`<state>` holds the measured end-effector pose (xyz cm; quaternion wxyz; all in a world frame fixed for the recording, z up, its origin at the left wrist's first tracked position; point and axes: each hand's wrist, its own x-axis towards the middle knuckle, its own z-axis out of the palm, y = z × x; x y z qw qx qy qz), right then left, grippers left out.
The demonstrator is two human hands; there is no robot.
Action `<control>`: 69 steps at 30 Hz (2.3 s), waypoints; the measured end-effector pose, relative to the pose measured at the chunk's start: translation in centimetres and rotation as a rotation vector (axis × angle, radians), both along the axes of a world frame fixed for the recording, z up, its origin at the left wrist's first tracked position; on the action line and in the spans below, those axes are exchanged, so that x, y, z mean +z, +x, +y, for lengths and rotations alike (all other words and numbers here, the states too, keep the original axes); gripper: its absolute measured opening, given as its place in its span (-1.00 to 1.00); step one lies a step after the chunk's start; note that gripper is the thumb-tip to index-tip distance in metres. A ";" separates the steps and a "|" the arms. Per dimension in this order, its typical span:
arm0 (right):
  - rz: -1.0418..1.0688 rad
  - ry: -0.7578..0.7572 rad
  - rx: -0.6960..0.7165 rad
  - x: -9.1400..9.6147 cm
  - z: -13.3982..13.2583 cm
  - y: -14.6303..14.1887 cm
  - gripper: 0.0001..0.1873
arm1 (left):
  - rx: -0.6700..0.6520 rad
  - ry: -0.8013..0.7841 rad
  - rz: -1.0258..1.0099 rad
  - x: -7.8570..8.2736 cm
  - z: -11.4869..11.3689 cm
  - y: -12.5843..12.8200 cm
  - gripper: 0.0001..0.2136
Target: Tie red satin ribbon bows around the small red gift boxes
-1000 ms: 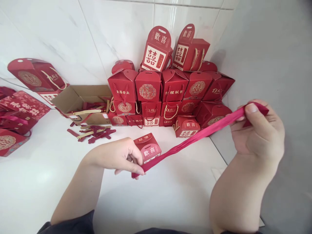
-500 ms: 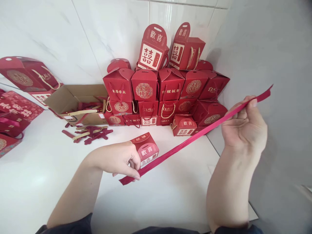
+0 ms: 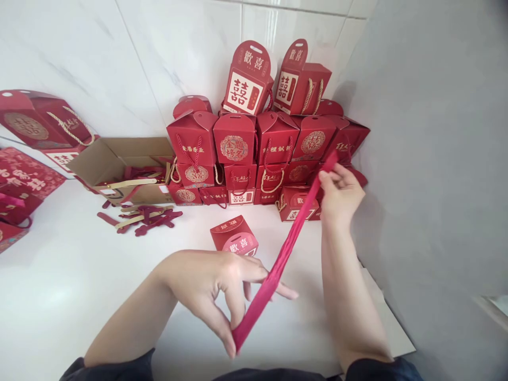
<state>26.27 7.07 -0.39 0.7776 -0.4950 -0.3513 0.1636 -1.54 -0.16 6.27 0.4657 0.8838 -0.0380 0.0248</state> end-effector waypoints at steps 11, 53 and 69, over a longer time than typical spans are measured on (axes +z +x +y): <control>-1.092 -0.257 1.739 6.2 -8.9 -5.8 -0.29 | 0.680 0.564 -0.183 1.2 1.7 -4.8 -0.87; -0.992 -0.178 1.089 5.6 -7.8 -5.9 -0.59 | 0.661 -0.155 -0.530 -2.2 1.4 -0.7 -0.94; -0.848 -0.282 0.591 5.5 -7.6 -2.6 -0.66 | 0.504 -0.593 -0.330 -1.6 1.7 -1.3 -0.91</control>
